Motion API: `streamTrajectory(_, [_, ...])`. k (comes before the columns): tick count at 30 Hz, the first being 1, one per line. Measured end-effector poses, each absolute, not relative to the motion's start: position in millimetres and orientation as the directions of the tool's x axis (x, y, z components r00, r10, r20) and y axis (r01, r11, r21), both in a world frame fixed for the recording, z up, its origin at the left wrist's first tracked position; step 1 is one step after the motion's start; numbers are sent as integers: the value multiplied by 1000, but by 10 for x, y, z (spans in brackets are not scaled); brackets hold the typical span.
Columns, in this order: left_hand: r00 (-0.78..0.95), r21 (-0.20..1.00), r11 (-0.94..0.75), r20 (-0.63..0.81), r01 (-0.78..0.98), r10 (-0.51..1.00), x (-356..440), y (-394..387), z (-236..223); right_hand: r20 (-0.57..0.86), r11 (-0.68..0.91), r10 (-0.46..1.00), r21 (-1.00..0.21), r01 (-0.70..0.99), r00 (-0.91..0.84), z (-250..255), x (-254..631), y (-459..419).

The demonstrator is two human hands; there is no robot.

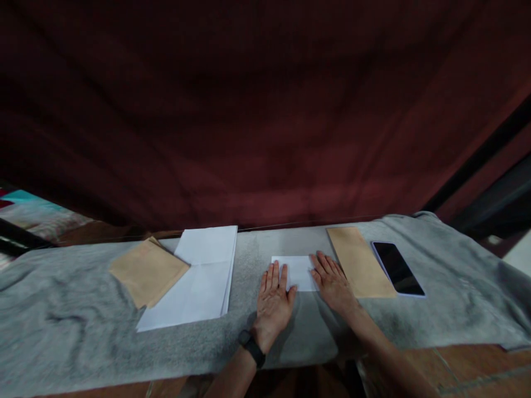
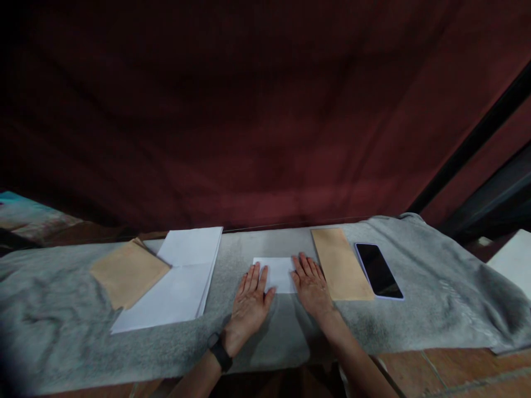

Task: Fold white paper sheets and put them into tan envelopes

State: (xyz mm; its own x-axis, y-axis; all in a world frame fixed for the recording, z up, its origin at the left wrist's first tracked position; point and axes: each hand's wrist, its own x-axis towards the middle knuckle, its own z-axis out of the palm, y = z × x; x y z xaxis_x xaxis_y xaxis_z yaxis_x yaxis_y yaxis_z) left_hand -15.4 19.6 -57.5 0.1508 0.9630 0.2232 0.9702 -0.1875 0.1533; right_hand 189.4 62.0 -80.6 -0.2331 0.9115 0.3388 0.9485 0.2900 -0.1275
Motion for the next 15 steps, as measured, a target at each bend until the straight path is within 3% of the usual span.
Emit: streamTrajectory(15, [141,177,-178,204,968,969,-162,220,-647,413,276,891,-160,948,-190,-870,1929,564])
